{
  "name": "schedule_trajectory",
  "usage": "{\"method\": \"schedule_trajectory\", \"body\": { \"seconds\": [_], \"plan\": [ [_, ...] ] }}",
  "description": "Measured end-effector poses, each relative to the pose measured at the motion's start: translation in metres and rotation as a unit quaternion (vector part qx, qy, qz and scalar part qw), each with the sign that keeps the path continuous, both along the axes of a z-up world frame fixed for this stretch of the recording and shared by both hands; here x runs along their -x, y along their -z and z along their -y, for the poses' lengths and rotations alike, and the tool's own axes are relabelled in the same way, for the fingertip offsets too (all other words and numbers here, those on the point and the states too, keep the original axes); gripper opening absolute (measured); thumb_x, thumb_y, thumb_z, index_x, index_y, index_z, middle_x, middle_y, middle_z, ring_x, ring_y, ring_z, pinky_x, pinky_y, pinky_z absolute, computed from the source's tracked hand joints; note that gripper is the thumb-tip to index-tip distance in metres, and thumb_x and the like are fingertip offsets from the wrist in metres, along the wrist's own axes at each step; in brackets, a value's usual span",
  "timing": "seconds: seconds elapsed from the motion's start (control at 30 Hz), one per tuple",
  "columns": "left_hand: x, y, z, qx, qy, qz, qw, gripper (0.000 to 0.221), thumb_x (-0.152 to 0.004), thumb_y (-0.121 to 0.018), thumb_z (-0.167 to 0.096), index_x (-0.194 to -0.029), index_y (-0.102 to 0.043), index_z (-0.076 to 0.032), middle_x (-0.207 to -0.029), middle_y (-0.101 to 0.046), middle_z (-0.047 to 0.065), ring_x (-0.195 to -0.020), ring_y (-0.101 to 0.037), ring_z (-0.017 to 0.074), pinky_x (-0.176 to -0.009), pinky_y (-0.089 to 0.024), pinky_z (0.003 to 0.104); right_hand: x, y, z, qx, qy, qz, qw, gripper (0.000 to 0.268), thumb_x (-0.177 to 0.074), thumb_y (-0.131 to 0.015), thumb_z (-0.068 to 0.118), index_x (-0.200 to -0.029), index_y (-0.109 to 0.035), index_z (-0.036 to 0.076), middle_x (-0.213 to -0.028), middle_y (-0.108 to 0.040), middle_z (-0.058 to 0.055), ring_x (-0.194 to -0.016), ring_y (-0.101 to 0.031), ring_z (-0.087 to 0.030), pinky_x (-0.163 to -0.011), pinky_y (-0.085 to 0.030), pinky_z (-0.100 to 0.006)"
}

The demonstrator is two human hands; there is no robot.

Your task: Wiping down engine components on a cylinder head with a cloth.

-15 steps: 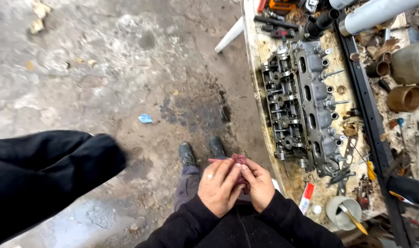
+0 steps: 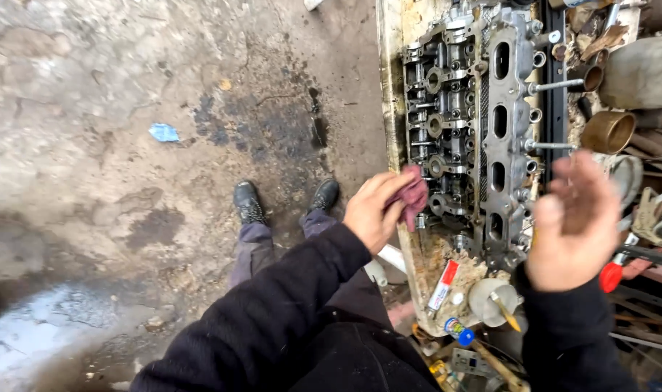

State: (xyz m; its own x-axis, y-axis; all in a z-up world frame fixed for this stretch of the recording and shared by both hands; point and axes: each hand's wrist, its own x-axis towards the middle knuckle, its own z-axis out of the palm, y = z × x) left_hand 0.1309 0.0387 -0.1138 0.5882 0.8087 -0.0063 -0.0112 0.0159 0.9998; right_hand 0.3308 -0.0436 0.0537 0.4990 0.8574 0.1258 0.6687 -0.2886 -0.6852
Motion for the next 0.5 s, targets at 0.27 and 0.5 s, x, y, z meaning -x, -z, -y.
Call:
{"method": "schedule_trajectory", "body": {
  "seconds": [0.27,0.5],
  "plan": [
    [-0.167,0.051,-0.085,-0.032,-0.14,0.025,0.989,0.044,-0.1,-0.06,-0.005,-0.143,-0.06,-0.018,-0.146,-0.056,0.013,-0.131,-0.062,0.0279,-0.114,-0.051,0.038,-0.104,0.048,-0.059,0.019,-0.036,0.011,0.999,0.067,-0.115,-0.072,0.025,-0.162,-0.03,0.003,-0.164,-0.042,-0.018,-0.151,-0.046,-0.028,-0.129,-0.039,-0.037],
    [-0.206,0.059,-0.116,0.013,-0.093,0.102,0.99,0.047,-0.099,-0.066,-0.022,-0.143,-0.057,-0.011,-0.138,-0.055,0.014,-0.122,-0.064,0.0252,-0.108,-0.055,0.035,-0.118,0.079,-0.061,-0.074,0.005,-0.161,0.984,0.057,-0.114,-0.074,0.019,-0.156,-0.039,0.003,-0.154,-0.058,-0.019,-0.135,-0.062,-0.03,-0.111,-0.059,-0.035]
  ]
}}
